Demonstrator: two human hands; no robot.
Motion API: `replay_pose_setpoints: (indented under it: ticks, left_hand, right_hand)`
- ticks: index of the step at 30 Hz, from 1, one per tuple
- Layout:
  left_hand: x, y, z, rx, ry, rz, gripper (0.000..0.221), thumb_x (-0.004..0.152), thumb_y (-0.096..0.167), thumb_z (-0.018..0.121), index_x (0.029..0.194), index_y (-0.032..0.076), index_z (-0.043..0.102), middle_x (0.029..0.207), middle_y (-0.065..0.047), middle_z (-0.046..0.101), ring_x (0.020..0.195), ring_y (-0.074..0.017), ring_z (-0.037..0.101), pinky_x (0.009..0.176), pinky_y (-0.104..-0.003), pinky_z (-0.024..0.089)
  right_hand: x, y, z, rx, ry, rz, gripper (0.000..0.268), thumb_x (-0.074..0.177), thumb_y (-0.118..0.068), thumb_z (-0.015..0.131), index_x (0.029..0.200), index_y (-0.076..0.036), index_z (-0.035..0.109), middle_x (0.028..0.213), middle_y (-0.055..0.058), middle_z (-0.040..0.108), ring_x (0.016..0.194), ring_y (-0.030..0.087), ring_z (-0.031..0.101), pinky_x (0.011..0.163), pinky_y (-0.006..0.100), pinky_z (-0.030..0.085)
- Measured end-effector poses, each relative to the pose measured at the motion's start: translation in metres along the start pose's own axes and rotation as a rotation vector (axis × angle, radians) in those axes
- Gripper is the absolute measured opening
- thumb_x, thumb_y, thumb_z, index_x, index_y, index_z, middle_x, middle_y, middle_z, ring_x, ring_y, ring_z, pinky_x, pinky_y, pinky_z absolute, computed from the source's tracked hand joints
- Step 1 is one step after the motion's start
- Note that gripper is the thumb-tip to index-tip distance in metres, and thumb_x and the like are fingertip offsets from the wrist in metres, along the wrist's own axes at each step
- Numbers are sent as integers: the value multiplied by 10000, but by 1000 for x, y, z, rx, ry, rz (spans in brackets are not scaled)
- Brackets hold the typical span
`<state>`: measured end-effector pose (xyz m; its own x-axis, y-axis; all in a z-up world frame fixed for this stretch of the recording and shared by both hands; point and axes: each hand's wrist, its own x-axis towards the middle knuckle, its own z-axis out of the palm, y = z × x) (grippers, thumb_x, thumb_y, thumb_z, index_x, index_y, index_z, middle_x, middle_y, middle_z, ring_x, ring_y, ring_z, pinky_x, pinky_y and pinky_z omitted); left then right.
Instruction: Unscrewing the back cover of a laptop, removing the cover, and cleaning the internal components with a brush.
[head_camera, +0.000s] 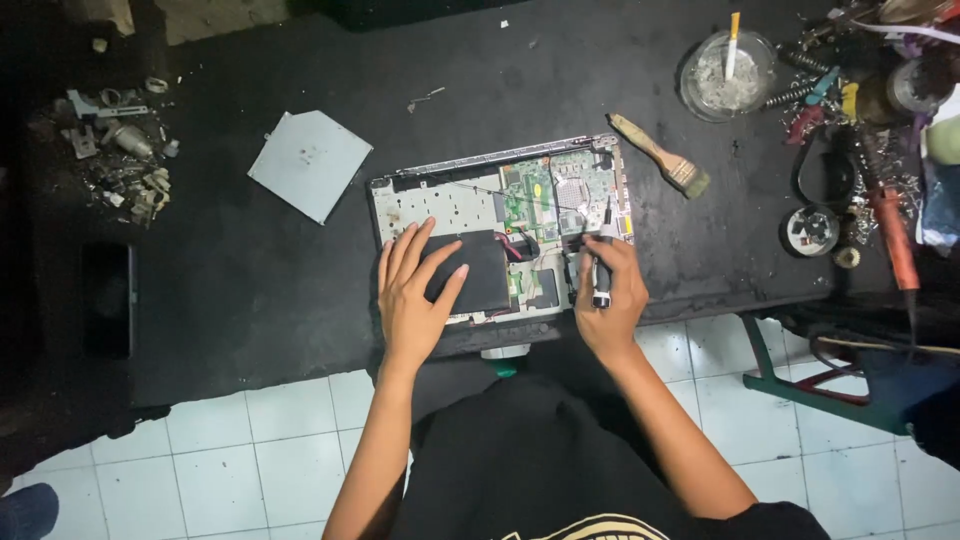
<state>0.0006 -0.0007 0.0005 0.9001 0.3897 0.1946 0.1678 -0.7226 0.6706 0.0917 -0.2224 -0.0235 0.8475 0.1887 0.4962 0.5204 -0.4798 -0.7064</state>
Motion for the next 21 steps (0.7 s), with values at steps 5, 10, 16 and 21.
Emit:
replay_pose_setpoints:
  ticks: [5, 10, 16, 21]
  left_hand:
    - [0, -1, 1, 8, 15, 13, 282, 949, 328, 735, 1204, 207, 752, 1482, -58, 576, 1447, -259, 434, 1238, -496, 217]
    - [0, -1, 0, 0, 10, 1, 270, 954, 327, 730, 1198, 214, 755, 1474, -52, 583, 1447, -250, 432, 1241, -491, 216]
    - [1, -1, 0, 13, 8, 4, 274, 949, 335, 734, 1192, 210, 756, 1466, -58, 590, 1438, -258, 445, 1236, -500, 224]
    - [1, -1, 0, 0, 1, 0, 268, 955, 328, 729, 1190, 202, 755, 1476, -61, 581, 1446, -255, 431, 1239, -494, 209]
  right_hand:
    - [0, 1, 0, 20, -7, 4, 163, 1000, 26, 628, 1145, -43, 657, 1029, 117, 717, 927, 339, 726, 816, 444, 567]
    - [0, 1, -1, 5, -14, -8, 200, 984, 56, 637, 1154, -49, 648, 1035, 119, 707, 929, 342, 720, 813, 447, 562]
    - [-2, 4, 0, 4, -21, 2, 193, 975, 41, 653, 1145, -50, 648, 1041, 127, 700, 925, 356, 715, 805, 458, 559]
    - [0, -2, -1, -38, -48, 31, 231, 965, 33, 677, 1157, -93, 669, 1064, 94, 691, 926, 342, 710, 806, 449, 552]
